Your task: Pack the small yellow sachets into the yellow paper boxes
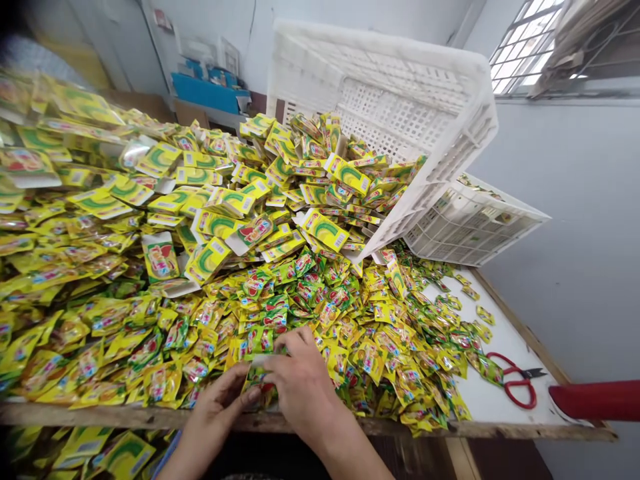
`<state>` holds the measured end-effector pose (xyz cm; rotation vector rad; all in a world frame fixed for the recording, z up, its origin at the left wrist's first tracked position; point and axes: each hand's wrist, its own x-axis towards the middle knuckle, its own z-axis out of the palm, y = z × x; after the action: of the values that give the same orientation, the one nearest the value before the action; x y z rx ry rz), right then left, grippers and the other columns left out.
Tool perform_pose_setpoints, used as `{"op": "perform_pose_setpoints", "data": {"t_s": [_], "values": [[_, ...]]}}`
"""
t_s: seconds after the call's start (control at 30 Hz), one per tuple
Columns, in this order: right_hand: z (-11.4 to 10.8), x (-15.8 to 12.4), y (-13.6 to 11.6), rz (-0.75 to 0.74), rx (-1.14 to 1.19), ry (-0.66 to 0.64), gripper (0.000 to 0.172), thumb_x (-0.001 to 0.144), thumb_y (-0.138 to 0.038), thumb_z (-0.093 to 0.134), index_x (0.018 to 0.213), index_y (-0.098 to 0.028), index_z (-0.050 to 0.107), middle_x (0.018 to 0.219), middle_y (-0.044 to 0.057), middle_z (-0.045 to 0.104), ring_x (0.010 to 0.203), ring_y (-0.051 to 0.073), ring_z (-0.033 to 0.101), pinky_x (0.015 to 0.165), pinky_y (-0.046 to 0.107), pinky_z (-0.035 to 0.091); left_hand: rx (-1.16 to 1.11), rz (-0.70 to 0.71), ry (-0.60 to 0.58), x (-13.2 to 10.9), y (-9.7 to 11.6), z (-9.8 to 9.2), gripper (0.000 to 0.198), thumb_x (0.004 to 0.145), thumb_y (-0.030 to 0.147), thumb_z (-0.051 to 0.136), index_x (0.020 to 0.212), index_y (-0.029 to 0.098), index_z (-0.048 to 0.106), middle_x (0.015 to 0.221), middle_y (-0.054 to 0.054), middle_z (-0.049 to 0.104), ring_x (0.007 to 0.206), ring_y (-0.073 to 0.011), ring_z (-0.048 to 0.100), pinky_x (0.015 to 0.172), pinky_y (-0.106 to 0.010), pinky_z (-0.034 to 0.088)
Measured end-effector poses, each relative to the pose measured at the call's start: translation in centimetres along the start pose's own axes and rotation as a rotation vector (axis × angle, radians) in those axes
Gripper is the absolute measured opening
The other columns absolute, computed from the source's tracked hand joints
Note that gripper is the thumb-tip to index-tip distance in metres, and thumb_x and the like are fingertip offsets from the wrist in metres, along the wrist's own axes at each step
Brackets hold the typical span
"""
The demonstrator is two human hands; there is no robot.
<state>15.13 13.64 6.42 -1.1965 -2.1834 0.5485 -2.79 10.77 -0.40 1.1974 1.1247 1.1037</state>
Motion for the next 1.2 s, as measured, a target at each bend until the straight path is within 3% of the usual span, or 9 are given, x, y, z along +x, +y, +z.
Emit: {"op": "perform_pose_setpoints", "data": {"t_s": [0.13, 0.23, 0.33, 0.4, 0.5, 0.6, 0.73, 0.93, 1.2], "values": [[0.8, -1.3, 0.2, -0.083, -0.017, -0.062, 0.002, 0.081, -0.025, 0.074, 0.083, -0.026, 0.073, 0.120, 0.005, 0.062, 0.119, 0.030, 0.046, 0.100, 0.047, 0.041, 0.044, -0.038, -0.020, -0.5, -0.2, 0.4, 0.024, 0.078, 0.029, 0.072, 0.101, 0.023, 0.072, 0.100, -0.005, 0.073, 0.096, -0.0243, 0.066, 0.086, -0.030, 0.052], [0.7, -2.6, -0.2, 0.048, 0.176, 0.095, 0.013, 0.089, -0.023, 0.063, 0.097, -0.028, 0.072, 0.115, 0.007, 0.064, 0.112, 0.025, 0.054, 0.097, 0.043, 0.046, -0.022, -0.079, -0.007, -0.7, 0.0, 0.3, 0.024, 0.079, 0.034, 0.071, 0.100, 0.022, 0.071, 0.100, -0.005, 0.074, 0.098, -0.0259, 0.067, 0.086, -0.032, 0.054], [1.6, -3.5, 0.0, 0.384, 0.535, 0.241, 0.013, 0.089, -0.028, 0.060, 0.097, -0.023, 0.069, 0.088, 0.006, 0.066, 0.076, 0.019, 0.063, 0.065, 0.031, 0.055, -0.042, -0.088, 0.073, -1.0, 0.4, 0.2, 0.028, 0.082, 0.041, 0.066, 0.104, 0.024, 0.073, 0.107, -0.005, 0.074, 0.103, -0.0277, 0.067, 0.089, -0.035, 0.055], [2.9, -3.8, 0.6, 0.575, 0.822, 0.157, 0.018, 0.082, -0.036, 0.067, 0.092, -0.021, 0.067, 0.065, -0.001, 0.061, 0.051, 0.014, 0.055, 0.044, 0.023, 0.048, 0.011, -0.072, 0.087, -1.1, 0.7, 0.1, 0.027, 0.085, 0.042, 0.062, 0.100, 0.024, 0.076, 0.109, -0.005, 0.075, 0.106, -0.0282, 0.066, 0.095, -0.037, 0.052], [4.7, -3.7, 1.5, 0.686, 1.006, 0.094, 0.024, 0.074, -0.039, 0.074, 0.084, -0.019, 0.067, 0.051, -0.006, 0.052, 0.037, 0.009, 0.045, 0.034, 0.018, 0.038, 0.049, -0.097, -0.042, -0.7, 1.3, -0.2, 0.025, 0.086, 0.040, 0.062, 0.099, 0.025, 0.078, 0.112, -0.005, 0.074, 0.109, -0.0276, 0.066, 0.099, -0.036, 0.050], [5.3, -3.2, 1.7, 0.590, 0.904, 0.198, 0.018, 0.074, -0.034, 0.074, 0.083, -0.019, 0.073, 0.066, -0.002, 0.059, 0.038, 0.006, 0.046, 0.034, 0.018, 0.038, 0.125, -0.074, -0.123, 0.2, 1.7, -1.0, 0.027, 0.081, 0.037, 0.069, 0.104, 0.027, 0.076, 0.110, -0.005, 0.075, 0.103, -0.0262, 0.069, 0.095, -0.035, 0.054], [4.8, -2.5, 0.9, 0.471, 0.901, 0.207, 0.023, 0.078, -0.040, 0.073, 0.095, -0.026, 0.079, 0.088, 0.003, 0.061, 0.052, 0.010, 0.057, 0.044, 0.023, 0.050, 0.272, -0.027, 0.051, 1.0, 1.6, -2.6, 0.030, 0.074, 0.044, 0.073, 0.097, 0.026, 0.078, 0.101, -0.005, 0.078, 0.093, -0.0279, 0.073, 0.090, -0.039, 0.057], [4.8, -1.6, 0.5, 0.482, 0.799, 0.319, 0.024, 0.067, -0.040, 0.083, 0.084, -0.023, 0.081, 0.072, 0.001, 0.061, 0.052, 0.011, 0.053, 0.049, 0.024, 0.045, 0.402, 0.009, 0.088, 0.9, 0.9, -3.3, 0.035, 0.072, 0.050, 0.073, 0.099, 0.029, 0.078, 0.103, -0.003, 0.078, 0.097, -0.0296, 0.073, 0.090, -0.042, 0.057], [5.4, -1.7, 1.0, 0.324, 0.650, 0.447, 0.021, 0.070, -0.040, 0.082, 0.077, -0.020, 0.080, 0.070, 0.005, 0.069, 0.061, 0.015, 0.060, 0.056, 0.025, 0.047, 0.558, 0.426, -0.024, 1.9, 0.3, -3.3, 0.017, 0.082, 0.036, 0.069, 0.093, 0.025, 0.075, 0.096, -0.004, 0.076, 0.093, -0.0220, 0.070, 0.086, -0.028, 0.057]]}}
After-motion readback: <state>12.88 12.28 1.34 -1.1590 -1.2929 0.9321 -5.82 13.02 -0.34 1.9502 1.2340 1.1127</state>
